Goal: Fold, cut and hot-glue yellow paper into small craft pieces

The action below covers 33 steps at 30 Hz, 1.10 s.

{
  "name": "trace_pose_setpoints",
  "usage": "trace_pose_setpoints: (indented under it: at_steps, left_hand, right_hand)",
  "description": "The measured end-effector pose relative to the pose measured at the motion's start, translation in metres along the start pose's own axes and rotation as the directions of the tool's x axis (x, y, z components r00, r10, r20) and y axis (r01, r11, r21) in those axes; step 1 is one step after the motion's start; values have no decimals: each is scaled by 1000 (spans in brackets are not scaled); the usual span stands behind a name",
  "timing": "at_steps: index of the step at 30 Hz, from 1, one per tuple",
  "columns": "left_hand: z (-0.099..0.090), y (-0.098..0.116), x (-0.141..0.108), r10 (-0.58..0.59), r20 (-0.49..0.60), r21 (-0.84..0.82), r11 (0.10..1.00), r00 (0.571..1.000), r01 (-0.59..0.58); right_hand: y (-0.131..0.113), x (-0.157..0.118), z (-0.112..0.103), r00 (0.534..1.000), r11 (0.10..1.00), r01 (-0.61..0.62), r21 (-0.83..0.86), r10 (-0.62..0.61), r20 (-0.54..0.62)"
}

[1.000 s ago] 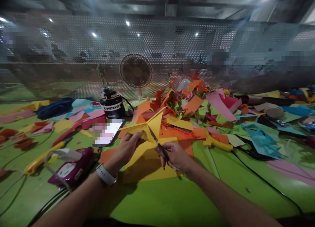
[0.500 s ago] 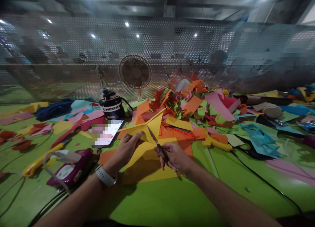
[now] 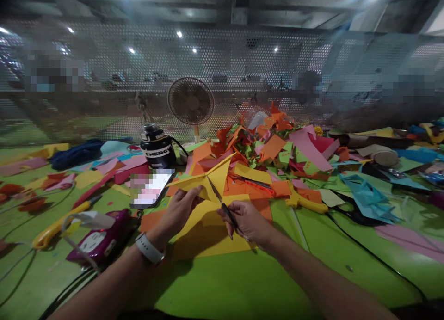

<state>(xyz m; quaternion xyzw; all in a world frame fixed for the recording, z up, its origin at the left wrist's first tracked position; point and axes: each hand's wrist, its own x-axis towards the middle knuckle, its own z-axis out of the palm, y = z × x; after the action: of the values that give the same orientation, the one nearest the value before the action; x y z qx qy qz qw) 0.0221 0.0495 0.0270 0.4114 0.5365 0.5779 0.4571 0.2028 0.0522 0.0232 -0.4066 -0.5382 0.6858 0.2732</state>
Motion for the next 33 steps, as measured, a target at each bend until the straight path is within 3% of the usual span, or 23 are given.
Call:
trace_pose_setpoints:
  at_steps: [6, 11, 14, 18, 23, 25, 28, 30, 33]
  left_hand:
    - [-1, -1, 1, 37, -8, -19, 999, 999, -37]
    - [-6, 0, 13, 67, -100, -188, 979, 993, -85]
    - [-10, -2, 21, 57, -128, -288, 953, 990, -92]
    - [-14, 0, 25, 67, -94, -300, 950, 993, -93]
    - [-14, 5, 24, 17, -46, -312, 950, 999, -31]
    - [-14, 7, 24, -51, -44, -299, 954, 998, 35]
    - [-13, 11, 25, -146, -6, -252, 957, 989, 140]
    - [-13, 14, 24, -206, 54, -203, 956, 977, 213]
    - [-15, 19, 21, -288, 136, -124, 944, 948, 305]
  right_hand:
    - [-1, -3, -4, 998, 1000, -7, -18, 8, 60]
    - [-3, -4, -9, 979, 988, -72, -139, 97, 178]
    - [-12, -4, -14, 995, 988, -31, -154, 46, 90]
    - [-25, -4, -23, 994, 966, 18, -256, -45, -97]
    - [-32, -2, -32, 992, 908, -51, -417, -1, -124]
    - [-35, 0, -36, 982, 805, -97, -585, -18, -187]
    - [-40, 4, -44, 943, 435, -208, -876, -150, -298]
    - [-42, 7, -49, 918, 227, -291, -929, -206, -338]
    - [-44, 11, -53, 900, 148, -363, -920, -201, -388]
